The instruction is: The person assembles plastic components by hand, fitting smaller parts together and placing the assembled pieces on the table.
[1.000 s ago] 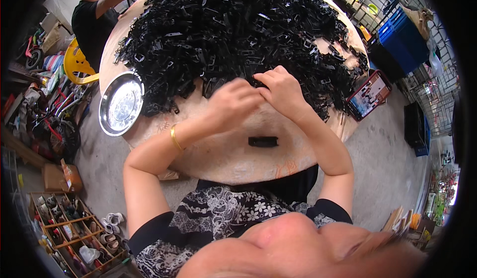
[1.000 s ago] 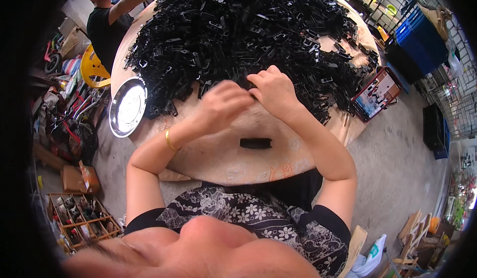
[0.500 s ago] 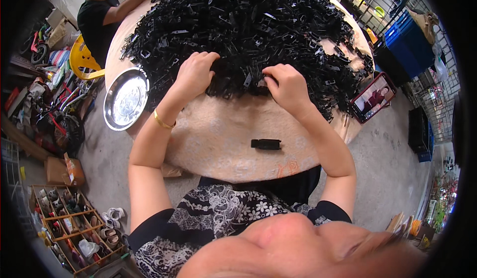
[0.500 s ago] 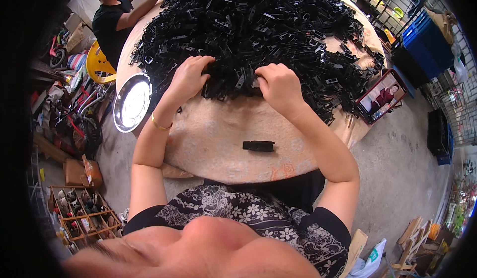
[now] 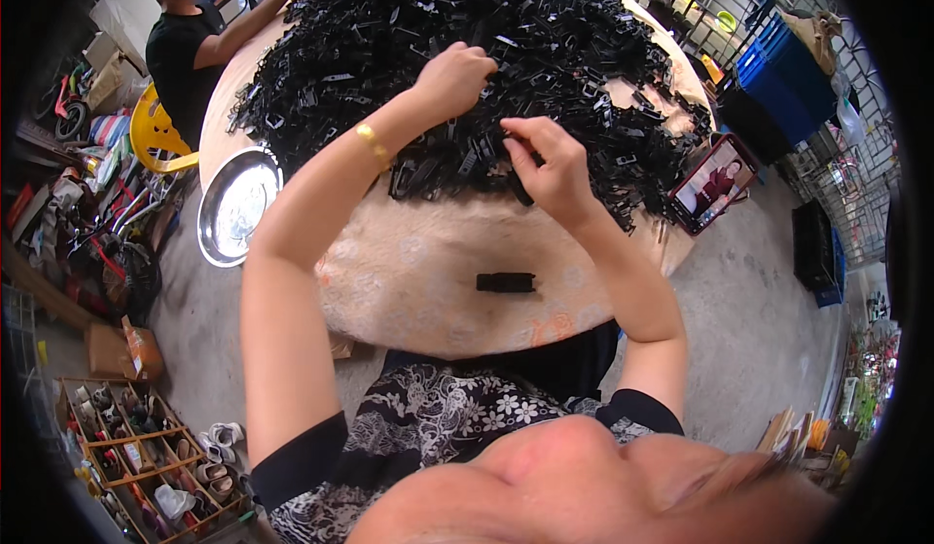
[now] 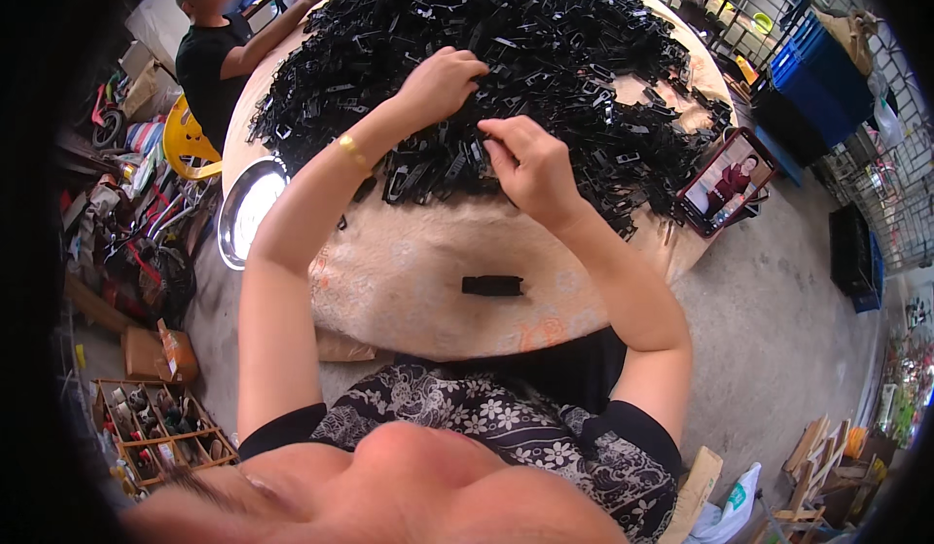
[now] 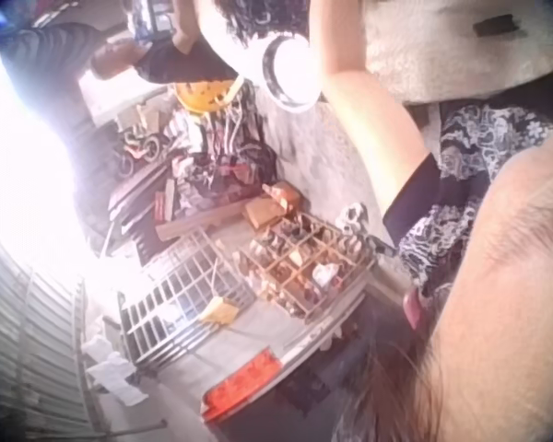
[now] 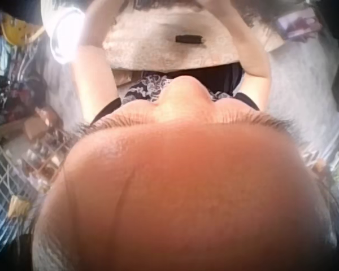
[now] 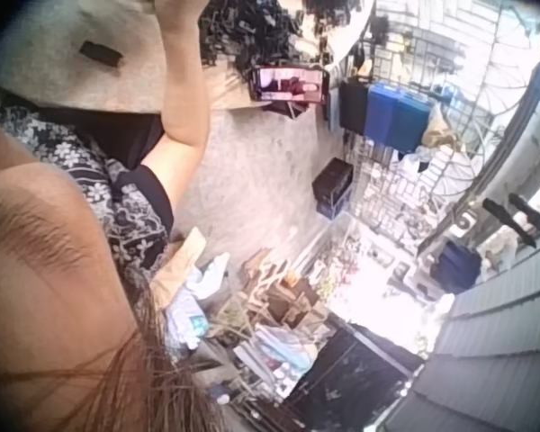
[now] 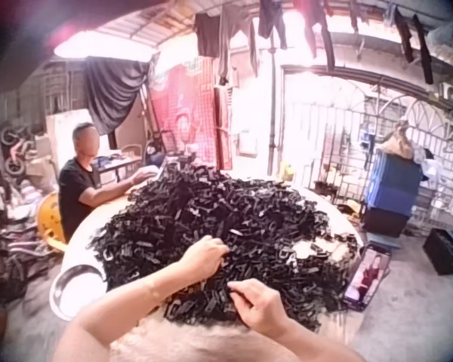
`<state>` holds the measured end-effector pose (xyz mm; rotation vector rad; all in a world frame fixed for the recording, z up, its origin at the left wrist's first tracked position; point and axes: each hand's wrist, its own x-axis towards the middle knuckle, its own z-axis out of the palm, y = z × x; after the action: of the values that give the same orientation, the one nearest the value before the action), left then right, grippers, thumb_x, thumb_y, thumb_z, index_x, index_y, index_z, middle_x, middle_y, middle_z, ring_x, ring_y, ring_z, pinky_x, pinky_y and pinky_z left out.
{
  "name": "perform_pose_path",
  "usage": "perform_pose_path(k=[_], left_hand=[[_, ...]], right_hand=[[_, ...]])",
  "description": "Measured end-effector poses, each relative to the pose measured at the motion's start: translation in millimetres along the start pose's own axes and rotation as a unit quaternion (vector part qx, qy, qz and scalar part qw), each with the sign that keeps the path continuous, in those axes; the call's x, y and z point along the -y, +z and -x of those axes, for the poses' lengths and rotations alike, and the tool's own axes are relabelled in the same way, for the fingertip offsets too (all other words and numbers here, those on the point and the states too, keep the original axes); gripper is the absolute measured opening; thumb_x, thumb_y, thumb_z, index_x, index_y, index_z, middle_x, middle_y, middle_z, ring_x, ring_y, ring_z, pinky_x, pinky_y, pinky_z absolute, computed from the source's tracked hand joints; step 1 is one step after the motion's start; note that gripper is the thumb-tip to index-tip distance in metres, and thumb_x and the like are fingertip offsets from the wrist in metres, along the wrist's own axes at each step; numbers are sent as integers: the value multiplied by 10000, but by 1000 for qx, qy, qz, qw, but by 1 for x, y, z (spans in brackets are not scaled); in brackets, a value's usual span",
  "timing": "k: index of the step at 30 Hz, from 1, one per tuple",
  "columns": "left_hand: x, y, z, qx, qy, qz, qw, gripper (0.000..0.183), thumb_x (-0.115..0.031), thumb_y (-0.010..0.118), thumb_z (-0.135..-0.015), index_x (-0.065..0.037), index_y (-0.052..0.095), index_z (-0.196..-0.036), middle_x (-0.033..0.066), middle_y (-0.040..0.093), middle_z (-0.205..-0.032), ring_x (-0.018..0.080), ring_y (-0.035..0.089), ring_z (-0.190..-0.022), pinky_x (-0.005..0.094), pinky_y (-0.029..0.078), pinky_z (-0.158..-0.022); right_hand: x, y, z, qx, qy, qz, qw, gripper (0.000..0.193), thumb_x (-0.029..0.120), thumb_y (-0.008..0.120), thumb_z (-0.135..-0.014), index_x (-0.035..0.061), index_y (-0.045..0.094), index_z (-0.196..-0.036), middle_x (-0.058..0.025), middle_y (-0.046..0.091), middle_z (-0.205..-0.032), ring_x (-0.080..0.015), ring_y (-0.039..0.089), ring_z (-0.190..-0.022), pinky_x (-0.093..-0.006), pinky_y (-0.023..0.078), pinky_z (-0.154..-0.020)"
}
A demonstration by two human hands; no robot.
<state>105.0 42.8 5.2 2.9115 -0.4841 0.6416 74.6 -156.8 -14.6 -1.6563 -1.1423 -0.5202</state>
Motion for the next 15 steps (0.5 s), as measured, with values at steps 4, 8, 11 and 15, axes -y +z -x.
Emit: perform_pose_path(k=[4, 8, 11, 15], left_hand=[[1, 33, -27, 7, 37, 3, 999, 285, 4, 544, -738, -31, 609, -1014, 158, 560, -989, 321, 544, -953, 375, 454, -830], [-2, 37, -36, 36, 19, -88, 995, 126, -34, 551, -742, -12, 581, -862, 161, 533, -1023, 307, 548, -948, 383, 474, -812], [3, 22, -31, -8, 20, -52, 998, 169, -63, 610, -711, -5, 589, -869, 160, 542, -983, 306, 542, -965, 376, 479, -798], [-4, 6, -13, -178, -68, 174, 966, 220, -102, 653, -726, -13, 576, -913, 134, 595, -794, 255, 584, -687, 333, 479, -638]], right_hand=[[0, 1, 2, 15, -14, 13, 1000, 180, -24, 622, -749, 29, 633, -921, -106, 620, -783, -244, 592, -679, -308, 482, -591], [-5, -5, -2, -9, -7, 50, 999, 180, -19, 619, -747, 30, 644, -919, -100, 631, -796, -245, 586, -729, -306, 479, -601], [-4, -9, -4, -27, 53, 5, 998, 170, -23, 605, -778, 18, 644, -938, -96, 639, -834, -198, 603, -739, -273, 486, -614], [-8, -10, -2, -67, 167, -145, 973, 170, -21, 600, -810, 0, 630, -976, -72, 645, -878, -121, 613, -769, -227, 496, -670]])
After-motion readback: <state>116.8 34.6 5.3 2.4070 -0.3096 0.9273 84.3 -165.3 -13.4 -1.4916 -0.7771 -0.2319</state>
